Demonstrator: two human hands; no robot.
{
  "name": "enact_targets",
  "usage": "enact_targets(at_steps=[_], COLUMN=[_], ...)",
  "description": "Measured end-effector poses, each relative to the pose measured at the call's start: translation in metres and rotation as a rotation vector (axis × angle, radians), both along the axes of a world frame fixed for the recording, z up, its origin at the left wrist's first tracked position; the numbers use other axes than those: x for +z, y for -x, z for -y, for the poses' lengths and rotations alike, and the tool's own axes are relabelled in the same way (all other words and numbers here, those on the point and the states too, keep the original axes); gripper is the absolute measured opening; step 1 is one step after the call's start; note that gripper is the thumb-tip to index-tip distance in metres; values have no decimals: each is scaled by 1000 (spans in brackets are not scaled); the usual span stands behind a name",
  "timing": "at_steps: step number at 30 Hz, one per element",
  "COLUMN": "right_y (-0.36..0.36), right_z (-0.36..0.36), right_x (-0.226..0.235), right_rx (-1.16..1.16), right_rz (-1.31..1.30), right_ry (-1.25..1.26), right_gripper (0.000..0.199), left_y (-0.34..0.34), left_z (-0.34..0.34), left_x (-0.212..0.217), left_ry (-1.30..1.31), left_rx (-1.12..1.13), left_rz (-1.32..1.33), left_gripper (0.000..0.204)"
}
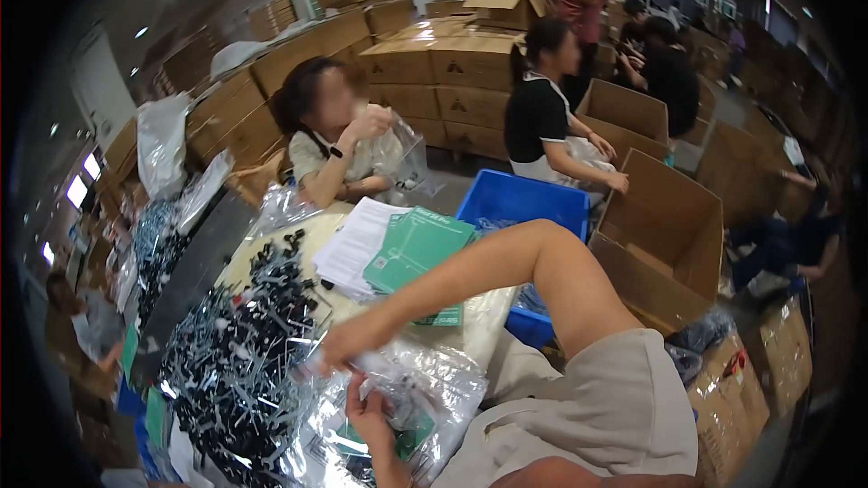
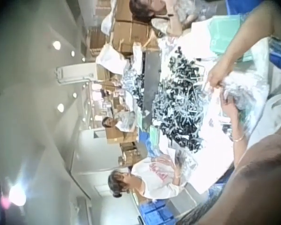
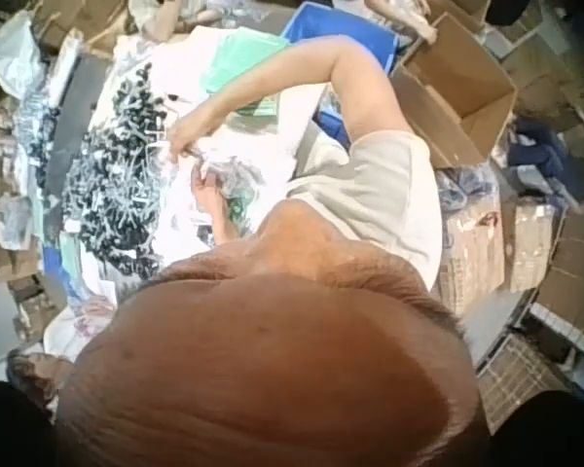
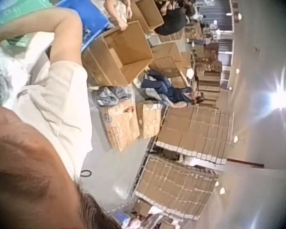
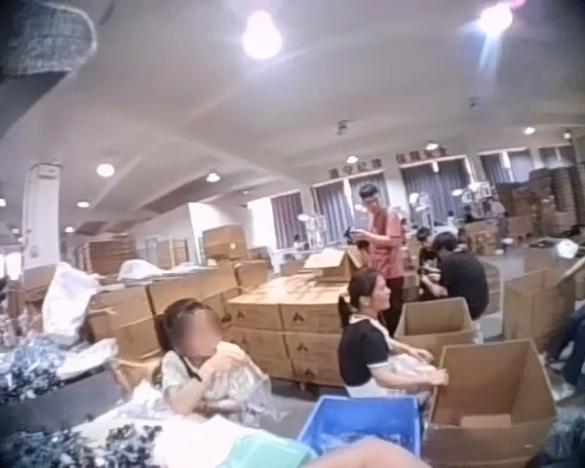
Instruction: Sorting small metal wrenches into plastic bags and organizing cardboard boxes in a warehouse setting.
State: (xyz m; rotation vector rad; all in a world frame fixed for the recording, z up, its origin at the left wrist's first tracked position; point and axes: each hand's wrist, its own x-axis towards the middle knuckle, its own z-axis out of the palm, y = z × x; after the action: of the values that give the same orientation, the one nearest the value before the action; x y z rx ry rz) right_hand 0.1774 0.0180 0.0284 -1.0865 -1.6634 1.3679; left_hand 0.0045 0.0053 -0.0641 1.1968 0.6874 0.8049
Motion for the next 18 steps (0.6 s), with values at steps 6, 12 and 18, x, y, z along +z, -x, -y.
enact_targets(at_steps=[6, 12, 18], right_y=[-19, -6, 20], right_z=[85, 62, 10], right_x=[-34, -41, -87], right_rx=[-153, -18, 228], right_rz=[-89, 2, 82], right_ry=[611, 592, 346], right_gripper=[20, 23, 25], left_y=[-8, -8, -18], left_z=[17, 30, 55], left_x=[38, 65, 98], left_ry=[-172, -899, -974], left_rx=[7, 13, -127], left_rz=[-32, -316, -283], left_gripper=[44, 46, 47])
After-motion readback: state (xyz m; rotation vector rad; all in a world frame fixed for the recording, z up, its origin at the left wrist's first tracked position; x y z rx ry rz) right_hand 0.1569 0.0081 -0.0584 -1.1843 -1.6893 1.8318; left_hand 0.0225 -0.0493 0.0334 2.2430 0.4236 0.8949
